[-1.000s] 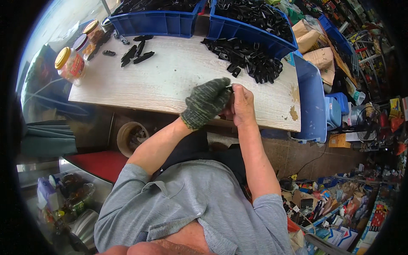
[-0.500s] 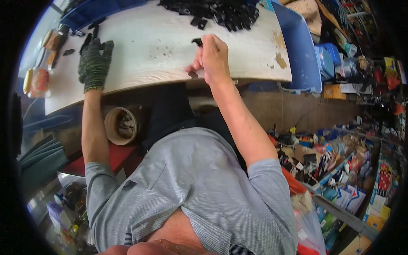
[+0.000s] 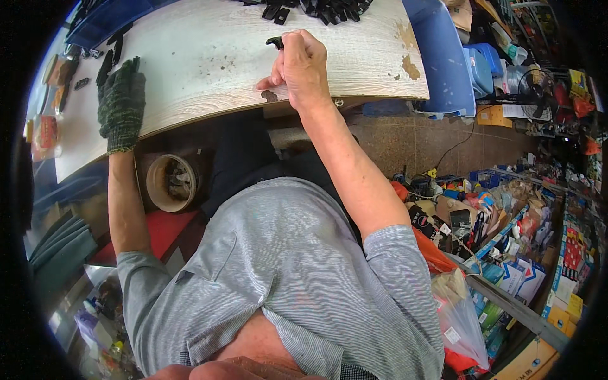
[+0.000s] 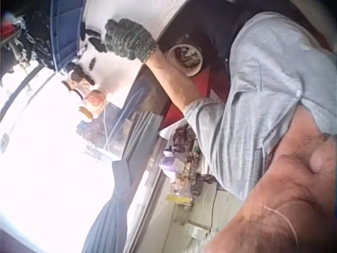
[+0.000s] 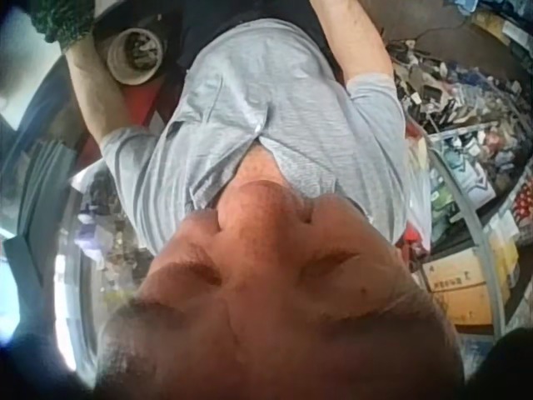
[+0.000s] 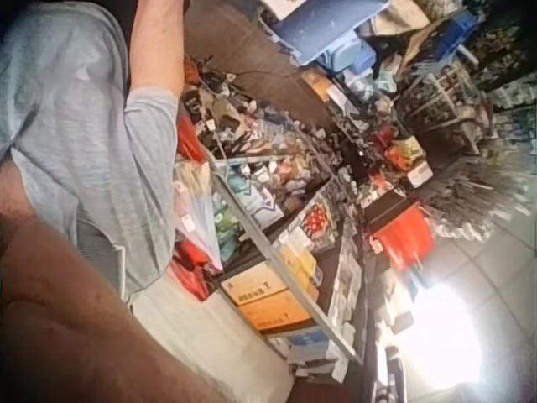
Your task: Sorting and inspecting small black plastic components on a workbench.
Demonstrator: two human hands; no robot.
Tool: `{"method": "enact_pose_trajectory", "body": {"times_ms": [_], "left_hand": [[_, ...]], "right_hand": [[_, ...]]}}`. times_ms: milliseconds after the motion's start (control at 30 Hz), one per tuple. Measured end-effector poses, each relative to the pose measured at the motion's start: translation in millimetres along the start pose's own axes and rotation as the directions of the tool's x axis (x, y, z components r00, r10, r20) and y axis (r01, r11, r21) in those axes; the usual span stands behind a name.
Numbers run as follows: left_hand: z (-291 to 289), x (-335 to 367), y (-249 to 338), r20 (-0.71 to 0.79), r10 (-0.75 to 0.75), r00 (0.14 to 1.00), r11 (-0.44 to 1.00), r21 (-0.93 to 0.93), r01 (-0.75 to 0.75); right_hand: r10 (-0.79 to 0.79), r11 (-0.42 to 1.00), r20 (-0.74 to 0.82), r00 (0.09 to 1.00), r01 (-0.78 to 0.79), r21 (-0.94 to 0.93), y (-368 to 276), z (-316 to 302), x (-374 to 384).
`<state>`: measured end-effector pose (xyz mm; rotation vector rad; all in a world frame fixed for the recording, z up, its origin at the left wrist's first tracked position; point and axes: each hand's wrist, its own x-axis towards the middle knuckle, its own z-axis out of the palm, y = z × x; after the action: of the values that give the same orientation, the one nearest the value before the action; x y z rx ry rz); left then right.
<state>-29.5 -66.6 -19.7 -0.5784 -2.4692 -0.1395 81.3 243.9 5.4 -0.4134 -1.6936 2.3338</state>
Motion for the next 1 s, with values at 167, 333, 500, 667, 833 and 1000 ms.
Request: {"method": "enact_pose_trajectory", "body": {"times_ms": [167,333,500,667,833,1000], "left_hand": [[-5,-5,-7,0.045,-0.09,0.995,0.994,0.066,0.087],[-7,-17,4,-0.096,-0.112,0.989,0.949,-0.304,0.078],[-35,-2,122,0.218,-0.186,0.958,0.23,-0.938,0.258],[-30,8,168,0.317,-0.014,0.948,0.141,-0.938,0.316],[-22,13,178,0.367,0.011,0.93,0.12,-0.924,0.363],[-17,15,182,0.462,-0.071,0.884,0.039,-0.884,0.465]], "right_hand": [[-0.022,1.0,-0.011,1.0,0.022,0.0,0,1,0],[-0.026,1.0,-0.002,1.0,0.026,-0.009,-1,12,-1],[-0.017,1.0,-0.057,0.998,0.015,-0.025,-4,9,-6],[-0.019,0.998,-0.093,0.996,0.014,-0.06,-6,9,-14],[-0.019,0.995,-0.107,0.994,0.008,-0.104,-3,7,-15],[-0.028,0.997,-0.127,0.992,0.018,-0.075,3,6,-10]]}}
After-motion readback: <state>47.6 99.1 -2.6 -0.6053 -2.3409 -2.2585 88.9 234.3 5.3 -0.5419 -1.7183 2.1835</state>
